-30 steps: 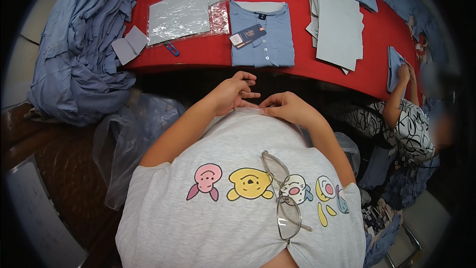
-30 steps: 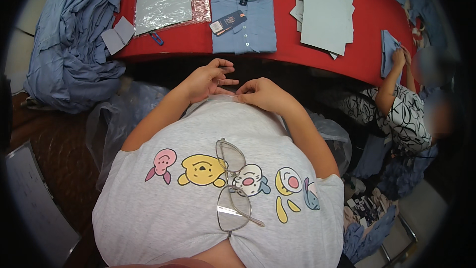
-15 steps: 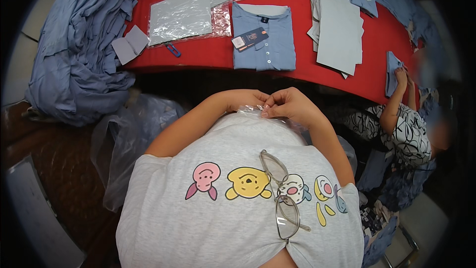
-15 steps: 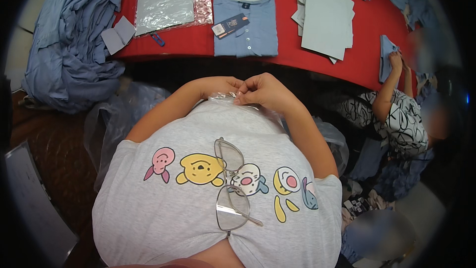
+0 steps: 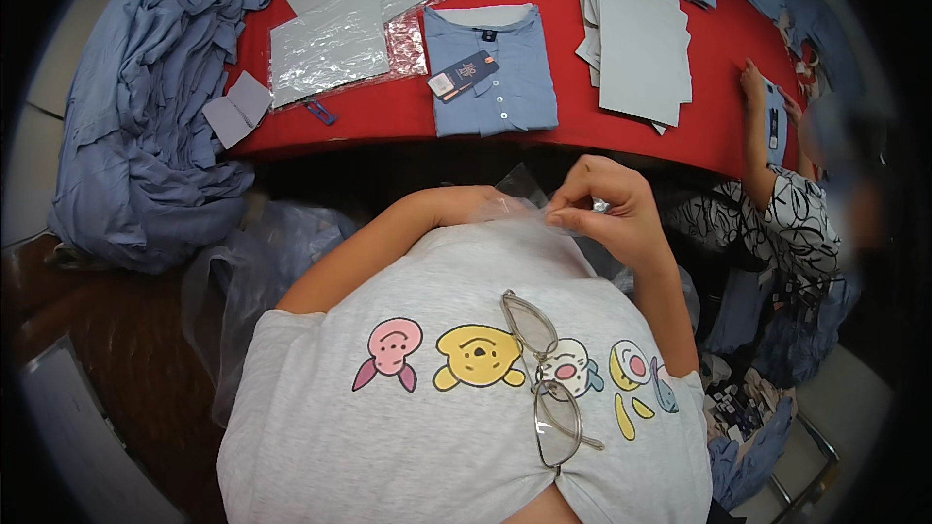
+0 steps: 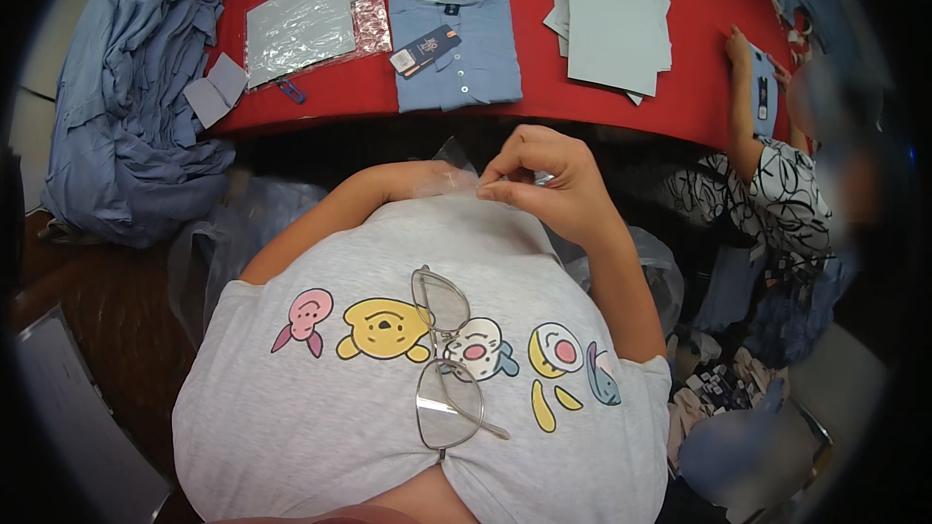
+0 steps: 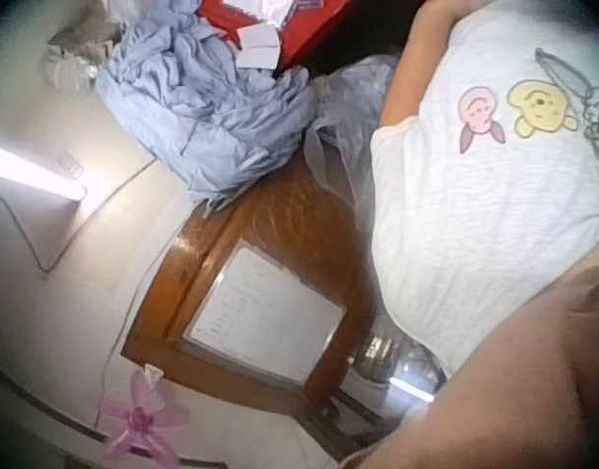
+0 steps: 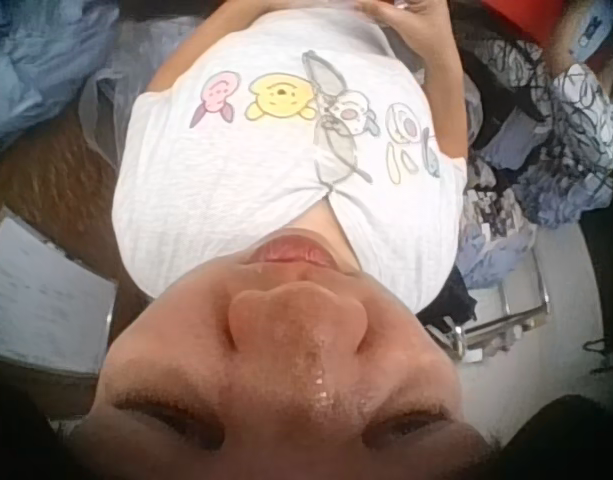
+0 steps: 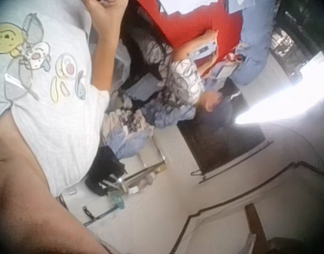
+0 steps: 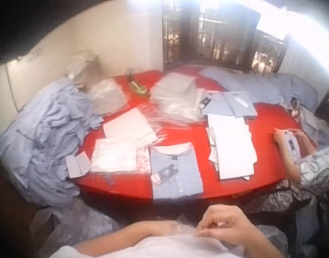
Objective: The person places a white cardboard sheet into a clear plastic bag, inserts a folded blue shirt, and then applies tape to seal the bag.
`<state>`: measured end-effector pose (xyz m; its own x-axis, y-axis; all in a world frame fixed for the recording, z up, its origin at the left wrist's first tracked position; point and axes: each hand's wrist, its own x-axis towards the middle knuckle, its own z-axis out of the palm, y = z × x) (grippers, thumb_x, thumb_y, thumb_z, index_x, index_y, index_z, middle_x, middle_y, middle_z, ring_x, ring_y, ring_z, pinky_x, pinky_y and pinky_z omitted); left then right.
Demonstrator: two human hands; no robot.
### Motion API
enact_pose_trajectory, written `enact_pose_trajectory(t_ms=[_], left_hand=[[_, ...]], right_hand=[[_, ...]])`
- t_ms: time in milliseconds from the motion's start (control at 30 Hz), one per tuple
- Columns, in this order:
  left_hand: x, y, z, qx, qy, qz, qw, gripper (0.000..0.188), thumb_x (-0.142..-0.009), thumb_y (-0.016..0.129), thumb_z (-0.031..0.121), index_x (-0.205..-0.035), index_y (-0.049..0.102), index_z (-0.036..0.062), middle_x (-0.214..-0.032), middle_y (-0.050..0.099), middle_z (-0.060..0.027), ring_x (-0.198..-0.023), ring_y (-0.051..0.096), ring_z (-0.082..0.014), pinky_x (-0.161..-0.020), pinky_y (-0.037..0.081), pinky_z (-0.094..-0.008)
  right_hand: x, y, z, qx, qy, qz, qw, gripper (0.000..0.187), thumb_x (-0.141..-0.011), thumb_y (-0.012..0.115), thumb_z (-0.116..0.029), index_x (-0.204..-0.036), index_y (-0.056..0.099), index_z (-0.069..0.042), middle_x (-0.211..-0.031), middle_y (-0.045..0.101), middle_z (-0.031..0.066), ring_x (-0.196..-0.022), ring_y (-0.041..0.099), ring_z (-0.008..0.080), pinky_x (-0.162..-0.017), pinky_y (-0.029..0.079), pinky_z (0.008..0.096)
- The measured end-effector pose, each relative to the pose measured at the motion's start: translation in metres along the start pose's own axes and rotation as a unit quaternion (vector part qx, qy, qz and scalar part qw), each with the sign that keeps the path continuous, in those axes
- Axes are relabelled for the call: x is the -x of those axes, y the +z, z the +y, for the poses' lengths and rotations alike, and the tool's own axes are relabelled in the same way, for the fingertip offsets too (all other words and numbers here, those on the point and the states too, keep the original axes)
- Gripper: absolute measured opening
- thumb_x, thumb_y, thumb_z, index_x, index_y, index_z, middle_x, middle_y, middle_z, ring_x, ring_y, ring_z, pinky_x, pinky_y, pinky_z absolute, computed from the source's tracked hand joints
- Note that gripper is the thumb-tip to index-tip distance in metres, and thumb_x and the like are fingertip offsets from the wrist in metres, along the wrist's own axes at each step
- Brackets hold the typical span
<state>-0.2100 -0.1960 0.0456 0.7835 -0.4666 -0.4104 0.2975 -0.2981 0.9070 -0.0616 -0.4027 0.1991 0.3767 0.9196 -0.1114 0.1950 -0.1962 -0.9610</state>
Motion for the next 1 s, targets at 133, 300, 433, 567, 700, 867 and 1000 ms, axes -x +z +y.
enact_pose_trajectory(t_ms=[133, 300, 433, 567, 700, 867, 1000], left_hand=[[-0.013, 0.0, 0.003, -0.016, 0.018, -0.023, 0.999, 0.05, -0.107, 0.061, 0.04, -0.15, 0.066, 0.0148, -0.153, 0.065, -0.0163, -0.139, 0.062, -0.0321, -0.118, 0.046, -0.0417], [0.0, -0.011, 0.024, -0.013, -0.041, -0.013, 0.999, 0.052, -0.108, 0.059, 0.042, -0.15, 0.066, 0.0115, -0.152, 0.065, -0.0165, -0.14, 0.062, -0.0304, -0.119, 0.045, -0.0383], [0.008, -0.022, 0.063, -0.016, -0.143, -0.004, 0.99, 0.056, -0.11, 0.053, 0.049, -0.15, 0.067, 0.0121, -0.151, 0.067, -0.0166, -0.137, 0.064, -0.0284, -0.119, 0.044, -0.0352], [-0.006, -0.028, 0.047, -0.028, -0.139, -0.037, 0.989, 0.055, -0.11, 0.052, 0.048, -0.151, 0.067, 0.0148, -0.152, 0.066, -0.0152, -0.137, 0.064, -0.0263, -0.119, 0.045, -0.036], [-0.029, -0.02, 0.066, 0.112, -0.027, -0.05, 0.992, 0.058, -0.105, 0.06, 0.041, -0.153, 0.065, 0.0084, -0.154, 0.064, -0.0152, -0.142, 0.061, -0.0266, -0.122, 0.042, -0.0366], [-0.045, 0.003, 0.061, 0.001, -0.062, -0.068, 0.996, 0.055, -0.109, 0.055, 0.043, -0.154, 0.064, 0.0147, -0.157, 0.062, -0.0139, -0.146, 0.057, -0.027, -0.125, 0.038, -0.0366], [-0.046, 0.0, 0.066, 0.031, -0.13, -0.084, 0.987, 0.052, -0.113, 0.043, 0.052, -0.153, 0.066, 0.0282, -0.157, 0.063, -0.0093, -0.147, 0.057, -0.0282, -0.125, 0.038, -0.0374]], right_hand=[[-0.008, 0.008, 0.045, -0.25, 0.042, 0.003, 0.967, 0.056, -0.085, 0.086, -0.02, -0.135, 0.069, -0.004, -0.117, 0.075, 0.0117, -0.104, 0.062, 0.0149, -0.099, 0.05, 0.031], [0.005, -0.039, 0.123, -0.228, 0.184, -0.128, 0.947, 0.052, -0.102, 0.065, -0.035, -0.136, 0.067, 0.005, -0.111, 0.077, 0.0103, -0.103, 0.066, 0.0152, -0.101, 0.05, 0.0297], [0.024, -0.043, 0.114, -0.235, 0.218, -0.13, 0.938, 0.022, -0.094, 0.079, -0.014, -0.108, 0.079, 0.002, -0.098, 0.077, 0.0051, -0.091, 0.071, 0.0122, -0.089, 0.055, 0.0266], [0.03, -0.038, 0.084, -0.177, 0.213, -0.117, 0.954, 0.011, -0.091, 0.082, -0.003, -0.102, 0.079, 0.0, -0.097, 0.077, 0.0036, -0.088, 0.071, 0.0097, -0.085, 0.057, 0.024], [0.044, -0.027, 0.079, -0.123, 0.222, -0.051, 0.966, 0.005, -0.097, 0.077, -0.002, -0.1, 0.076, 0.0, -0.097, 0.074, 0.0014, -0.088, 0.067, 0.0076, -0.085, 0.055, 0.0233], [0.057, -0.03, 0.085, -0.1, 0.124, 0.071, 0.985, 0.005, -0.105, 0.068, -0.006, -0.107, 0.067, -0.001, -0.095, 0.066, -0.0009, -0.087, 0.062, 0.0061, -0.082, 0.054, 0.0237], [0.06, -0.056, 0.059, -0.044, 0.063, 0.122, 0.989, 0.004, -0.11, 0.063, -0.006, -0.111, 0.063, -0.002, -0.094, 0.063, -0.0007, -0.089, 0.062, 0.0059, -0.083, 0.053, 0.0237]])
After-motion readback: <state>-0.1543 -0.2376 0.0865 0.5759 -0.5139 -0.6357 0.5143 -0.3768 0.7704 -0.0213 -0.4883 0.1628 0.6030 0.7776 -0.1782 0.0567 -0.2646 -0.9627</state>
